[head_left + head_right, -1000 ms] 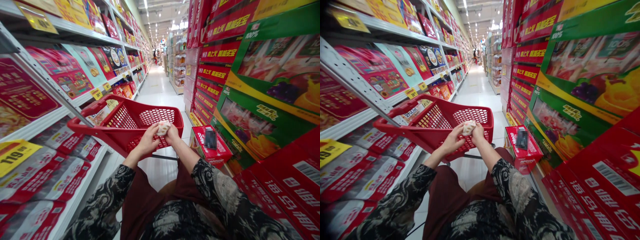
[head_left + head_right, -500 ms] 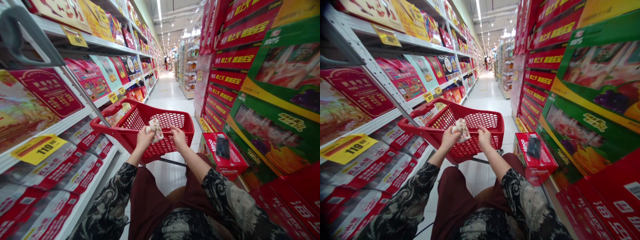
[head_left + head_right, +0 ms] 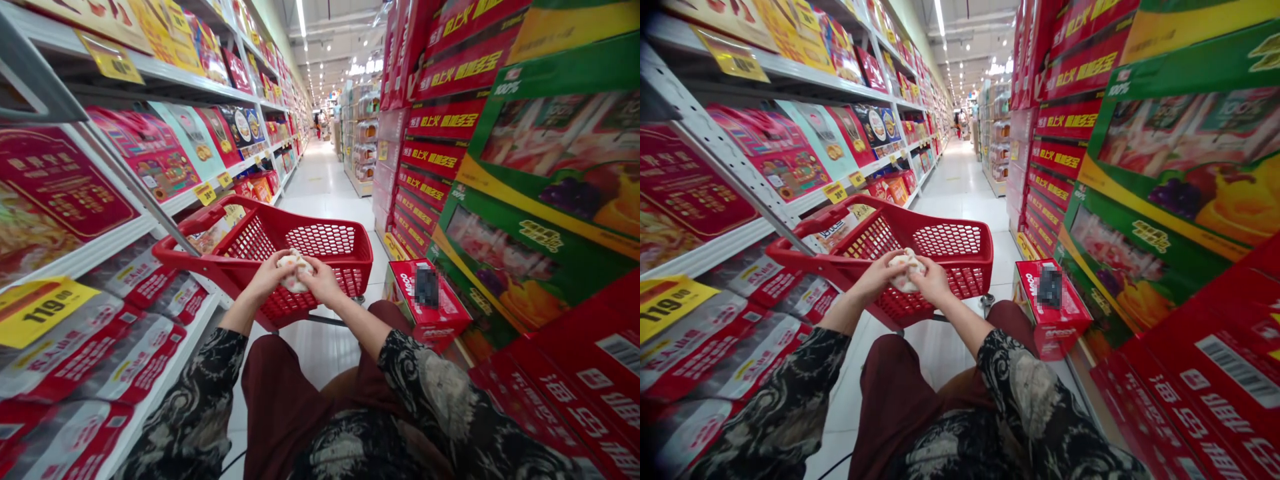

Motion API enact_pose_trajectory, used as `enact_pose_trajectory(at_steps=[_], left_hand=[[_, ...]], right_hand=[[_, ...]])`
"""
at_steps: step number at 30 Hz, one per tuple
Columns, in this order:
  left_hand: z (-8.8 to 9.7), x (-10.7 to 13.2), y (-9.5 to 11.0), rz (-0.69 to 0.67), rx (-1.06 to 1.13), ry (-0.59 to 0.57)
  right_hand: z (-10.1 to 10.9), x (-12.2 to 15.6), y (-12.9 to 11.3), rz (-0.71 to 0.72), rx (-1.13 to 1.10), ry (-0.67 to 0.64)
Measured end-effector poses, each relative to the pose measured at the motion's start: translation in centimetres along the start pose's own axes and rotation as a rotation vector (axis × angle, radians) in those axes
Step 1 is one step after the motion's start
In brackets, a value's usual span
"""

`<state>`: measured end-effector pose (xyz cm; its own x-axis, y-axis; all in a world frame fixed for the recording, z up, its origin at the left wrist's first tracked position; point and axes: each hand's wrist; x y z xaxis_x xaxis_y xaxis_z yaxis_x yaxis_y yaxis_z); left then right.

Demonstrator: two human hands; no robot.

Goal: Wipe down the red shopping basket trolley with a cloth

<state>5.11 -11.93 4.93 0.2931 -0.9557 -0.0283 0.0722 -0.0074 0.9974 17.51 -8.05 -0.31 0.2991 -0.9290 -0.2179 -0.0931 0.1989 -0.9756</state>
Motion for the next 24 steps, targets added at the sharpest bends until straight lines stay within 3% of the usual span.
enact_pose_trajectory(at_steps=[3,5,8,10,13,16,18,21,24], left_hand=[[-0.5,0.3,0.3,-0.35,-0.327,0.119],[-0.9,0.3,0.3,-0.503,-0.447,0.011],[-0.9,-0.3,-0.1,-0.41,-0.491,-0.18],[-0.2,-1.0,-0.2,-0.33,-0.55,-0.169],[2.0,-1.7,0.6,-0.427,-0.764,0.034],[5.8,-1.6,1.9,-0.583,-1.023,0.377],[8.5,-1.3,2.2,-0.578,-1.183,0.527],[11.3,-1.1,0.9,-0.534,-1.32,0.504],[11.2,-1.6,-1.2,-0.514,-1.295,0.461]], right_hand=[[0.4,-0.5,0.7,-0.124,-0.083,0.13],[0.5,-0.6,0.5,-0.187,-0.23,0.139],[0.7,-0.7,-0.1,-0.264,-0.468,0.012],[0.9,-0.8,-0.4,-0.279,-0.494,-0.04],[1.6,-1.4,-0.2,-0.205,-0.231,0.091],[3.6,-2.0,0.3,-0.009,0.265,0.267],[5.4,-2.2,0.9,0.104,0.587,0.307],[7.6,-2.1,2.2,0.099,0.913,0.295],[8.5,-1.7,3.8,0.077,1.063,0.212]])
Point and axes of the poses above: each hand's wrist, its own x-axis away from the middle knuckle, its own z-axis out of the back of the hand, y = z × x, and after that the axes turned 8 degrees about x, right-handed
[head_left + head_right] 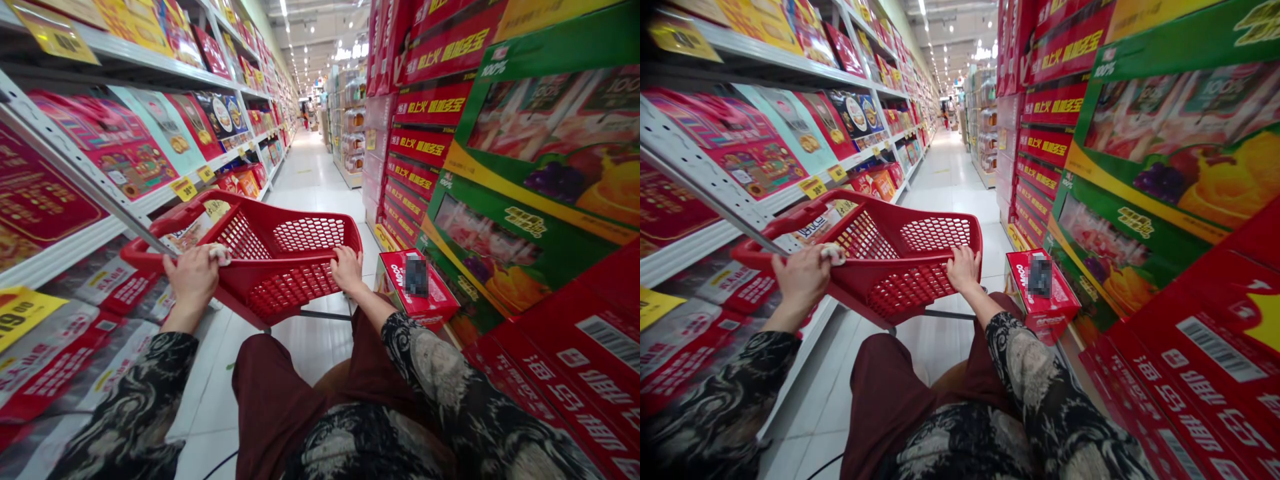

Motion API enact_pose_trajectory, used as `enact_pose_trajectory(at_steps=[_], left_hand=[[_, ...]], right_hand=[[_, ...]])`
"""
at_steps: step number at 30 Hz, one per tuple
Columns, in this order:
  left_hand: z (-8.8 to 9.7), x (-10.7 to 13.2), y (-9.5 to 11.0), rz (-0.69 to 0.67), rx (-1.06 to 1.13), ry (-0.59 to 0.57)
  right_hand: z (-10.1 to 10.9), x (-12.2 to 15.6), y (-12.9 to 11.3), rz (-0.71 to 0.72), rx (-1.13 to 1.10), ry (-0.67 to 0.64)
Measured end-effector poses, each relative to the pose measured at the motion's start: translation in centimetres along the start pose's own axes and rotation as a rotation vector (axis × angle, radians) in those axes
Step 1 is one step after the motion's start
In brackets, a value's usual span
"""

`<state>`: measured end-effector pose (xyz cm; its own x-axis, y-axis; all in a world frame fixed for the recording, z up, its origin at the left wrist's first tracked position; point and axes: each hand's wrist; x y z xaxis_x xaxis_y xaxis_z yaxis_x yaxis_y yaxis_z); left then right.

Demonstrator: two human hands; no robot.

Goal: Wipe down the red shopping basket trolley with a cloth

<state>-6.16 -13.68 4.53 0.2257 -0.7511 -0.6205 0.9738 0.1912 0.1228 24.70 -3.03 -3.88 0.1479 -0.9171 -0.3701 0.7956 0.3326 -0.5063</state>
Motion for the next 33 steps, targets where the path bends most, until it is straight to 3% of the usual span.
enact_pose_trajectory(at_steps=[5,8,11,15,18,23,27,29,33], left_hand=[[-3.8,0.6,3.8,-0.08,0.179,-0.1],[-4.5,0.8,5.2,-0.111,0.252,-0.11],[-3.5,0.9,3.7,-0.093,0.217,-0.041],[-1.5,0.8,0.2,0.088,0.111,0.141],[-1.3,0.8,-0.1,0.09,0.076,0.13],[-4.0,1.4,4.8,-0.02,0.103,-0.06],[-5.5,2.0,8.1,-0.061,0.165,-0.136],[-5.5,2.0,7.8,-0.078,0.172,-0.139],[-4.1,1.4,4.4,0.027,0.122,-0.012]], right_hand=[[-0.9,0.6,0.8,0.076,0.055,-0.006],[-0.6,0.6,1.2,0.119,0.085,-0.035],[-0.2,0.5,1.8,0.191,0.113,-0.064],[-0.3,0.6,2.0,0.207,0.119,-0.06],[-0.6,0.6,1.9,0.184,0.119,-0.066],[-0.6,0.5,1.9,0.192,0.13,-0.103],[-0.3,0.4,2.1,0.202,0.143,-0.097],[-0.2,0.4,2.2,0.221,0.15,-0.098],[-0.1,0.4,2.4,0.249,0.166,-0.109]])
Point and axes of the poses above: each hand's wrist, its own x-axis away from the middle knuckle, its own z-axis out of the back of the hand, y = z × x, and after that the axes turned 8 degrees about x, right-handed
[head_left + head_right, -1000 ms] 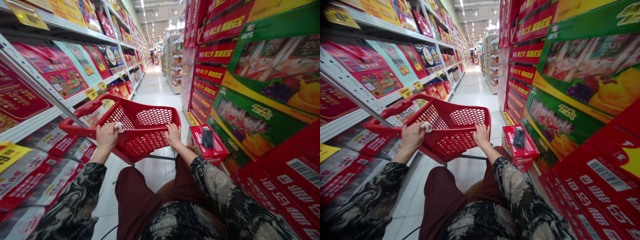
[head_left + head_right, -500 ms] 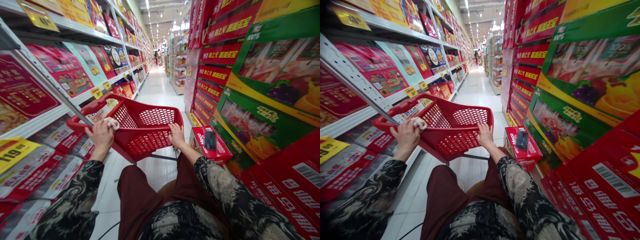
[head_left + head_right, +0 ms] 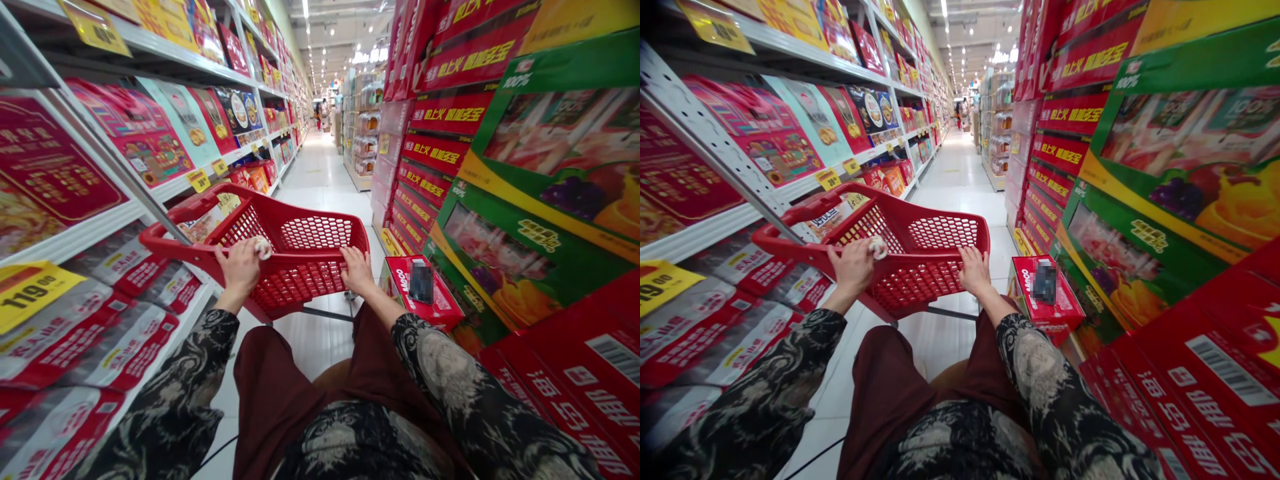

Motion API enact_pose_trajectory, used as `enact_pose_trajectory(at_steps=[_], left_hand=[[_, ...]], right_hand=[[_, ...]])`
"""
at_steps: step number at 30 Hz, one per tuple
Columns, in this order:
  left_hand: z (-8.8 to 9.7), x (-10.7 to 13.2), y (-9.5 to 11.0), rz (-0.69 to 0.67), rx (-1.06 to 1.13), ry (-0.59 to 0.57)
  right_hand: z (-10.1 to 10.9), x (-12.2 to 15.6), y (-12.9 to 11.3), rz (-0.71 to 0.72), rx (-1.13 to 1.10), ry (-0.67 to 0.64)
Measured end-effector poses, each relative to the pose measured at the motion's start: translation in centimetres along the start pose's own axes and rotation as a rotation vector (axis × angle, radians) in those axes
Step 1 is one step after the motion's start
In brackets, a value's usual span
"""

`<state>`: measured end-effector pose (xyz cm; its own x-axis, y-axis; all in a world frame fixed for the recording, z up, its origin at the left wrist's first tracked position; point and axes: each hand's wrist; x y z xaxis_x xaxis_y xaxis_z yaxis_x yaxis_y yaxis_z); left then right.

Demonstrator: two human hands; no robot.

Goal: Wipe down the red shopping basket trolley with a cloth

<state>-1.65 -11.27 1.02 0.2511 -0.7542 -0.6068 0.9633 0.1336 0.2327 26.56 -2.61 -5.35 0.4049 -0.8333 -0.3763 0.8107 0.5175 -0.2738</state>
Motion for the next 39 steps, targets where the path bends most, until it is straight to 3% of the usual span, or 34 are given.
enact_pose_trajectory(at_steps=[2,5,11,14,19,22,31,35,39], left_hand=[[0.9,-0.3,-1.4,0.08,-0.023,0.078],[0.8,-0.1,-1.5,0.077,-0.02,0.074],[-2.7,1.8,3.9,-0.039,0.06,-0.076],[-3.2,1.8,5.1,-0.092,0.095,-0.122],[-1.7,1.0,2.8,0.014,0.07,0.009],[-1.6,1.0,2.3,0.029,0.062,-0.007],[-4.9,2.2,9.4,-0.152,0.12,-0.23],[-5.0,2.2,10.3,-0.189,0.095,-0.308],[-3.9,1.6,8.8,-0.243,0.05,-0.395]], right_hand=[[-0.2,0.0,0.0,-0.009,0.004,0.008],[-0.5,0.0,-0.2,-0.03,0.004,0.025],[-0.5,0.0,-0.2,-0.024,0.026,0.021],[-0.5,0.0,0.0,-0.014,0.047,0.018],[-0.7,-0.1,0.1,-0.007,0.054,0.04],[-0.8,-0.2,-0.3,-0.024,0.047,0.043],[-0.5,-0.3,-0.4,-0.042,0.02,0.02],[0.3,-1.0,-2.7,-0.042,-0.044,0.103],[0.5,-2.1,-7.2,0.153,-0.118,0.114]])
Point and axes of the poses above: each hand's wrist, its own x-axis away from the middle knuckle, its own z-axis out of the back of the hand, y = z × x, and after that the axes turned 8 degrees about x, right-handed
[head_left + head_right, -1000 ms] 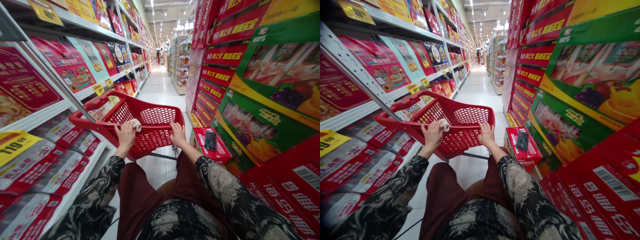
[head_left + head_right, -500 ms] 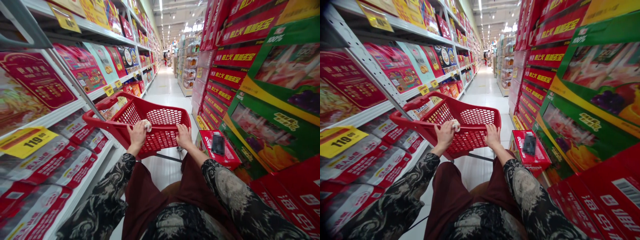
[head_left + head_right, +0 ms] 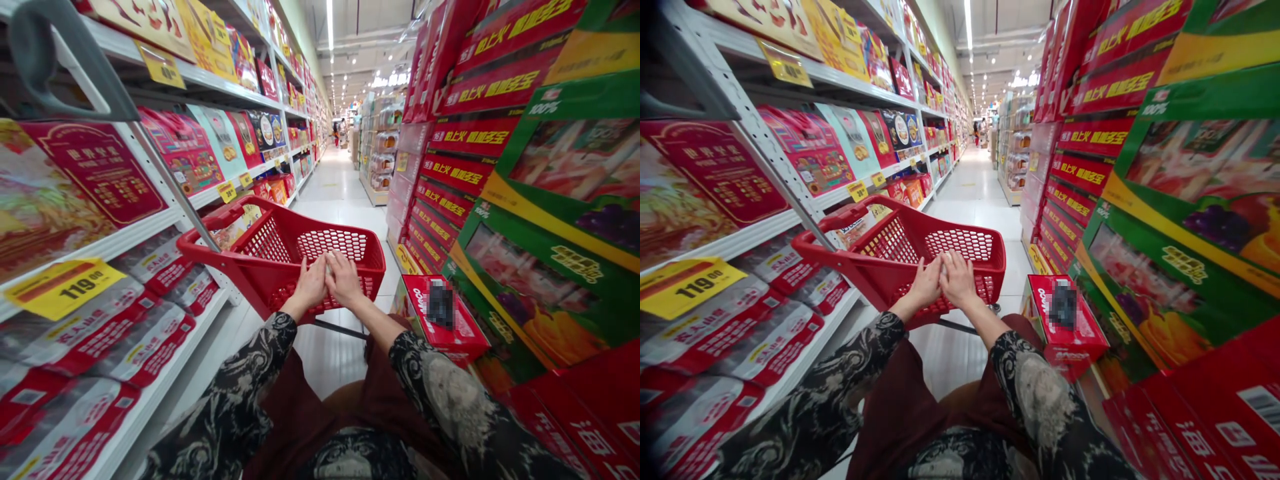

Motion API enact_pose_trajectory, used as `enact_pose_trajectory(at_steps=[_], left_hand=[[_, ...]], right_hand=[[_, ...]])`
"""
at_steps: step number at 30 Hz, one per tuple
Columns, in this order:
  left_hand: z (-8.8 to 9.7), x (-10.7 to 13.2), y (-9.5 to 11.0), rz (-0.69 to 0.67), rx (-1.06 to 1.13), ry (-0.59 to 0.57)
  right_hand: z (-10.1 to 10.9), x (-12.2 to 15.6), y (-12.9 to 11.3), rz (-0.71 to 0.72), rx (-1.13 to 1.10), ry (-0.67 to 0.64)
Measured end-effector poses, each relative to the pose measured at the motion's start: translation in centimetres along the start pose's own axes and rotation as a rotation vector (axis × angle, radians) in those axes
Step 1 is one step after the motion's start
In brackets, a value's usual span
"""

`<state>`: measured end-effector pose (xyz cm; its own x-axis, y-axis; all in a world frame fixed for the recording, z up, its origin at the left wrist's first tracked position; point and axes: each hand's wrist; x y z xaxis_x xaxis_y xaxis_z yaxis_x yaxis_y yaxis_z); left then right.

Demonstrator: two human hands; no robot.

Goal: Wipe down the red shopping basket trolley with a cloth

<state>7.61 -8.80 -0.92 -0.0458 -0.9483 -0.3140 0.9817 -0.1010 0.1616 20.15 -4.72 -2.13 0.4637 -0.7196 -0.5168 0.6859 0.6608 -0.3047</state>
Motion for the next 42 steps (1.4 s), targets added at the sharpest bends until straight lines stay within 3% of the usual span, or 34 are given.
enact_pose_trajectory(at_steps=[4,8,13,17,19,21,25,28,32,37,39,42], left_hand=[[1.4,1.1,-2.2,0.106,-0.086,0.016],[1.7,2.1,-3.1,0.119,-0.155,-0.047],[1.6,2.0,-2.9,0.115,-0.141,-0.073],[1.7,1.6,-2.8,0.114,-0.11,-0.082],[1.7,1.4,-2.8,0.111,-0.105,-0.084],[1.6,1.2,-2.8,0.112,-0.105,-0.087],[1.6,1.0,-2.9,0.112,-0.11,-0.095],[1.7,0.9,-2.9,0.112,-0.11,-0.091],[1.8,1.0,-2.8,0.116,-0.095,-0.096],[1.7,1.0,-2.7,0.114,-0.089,-0.09],[1.6,1.1,-2.7,0.109,-0.092,-0.082],[1.6,1.2,-2.8,0.108,-0.099,-0.081]], right_hand=[[-1.6,-0.9,-2.5,0.007,0.045,-0.063],[-2.1,-0.7,-1.7,0.037,0.114,-0.026],[0.2,0.6,3.5,0.03,0.154,0.005],[1.7,2.0,8.7,-0.141,0.152,0.072],[1.5,2.3,9.9,-0.198,0.132,0.108],[0.8,2.2,9.5,-0.181,0.119,0.125],[-1.0,0.9,5.8,-0.001,0.12,0.076],[-1.1,0.1,4.2,0.017,0.159,0.022],[0.1,0.5,6.8,-0.005,0.17,-0.003],[1.0,1.9,11.0,-0.105,0.125,0.073],[0.6,2.0,10.7,-0.1,0.119,0.076],[-0.5,1.3,8.2,-0.039,0.123,0.052]])
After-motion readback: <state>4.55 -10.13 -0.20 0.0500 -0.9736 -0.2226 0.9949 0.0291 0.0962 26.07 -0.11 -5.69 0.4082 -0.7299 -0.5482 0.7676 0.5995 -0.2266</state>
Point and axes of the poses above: each hand's wrist, its own x-axis away from the middle knuckle, its own z-axis out of the back of the hand, y = z × x, and after that the axes turned 8 degrees about x, right-handed
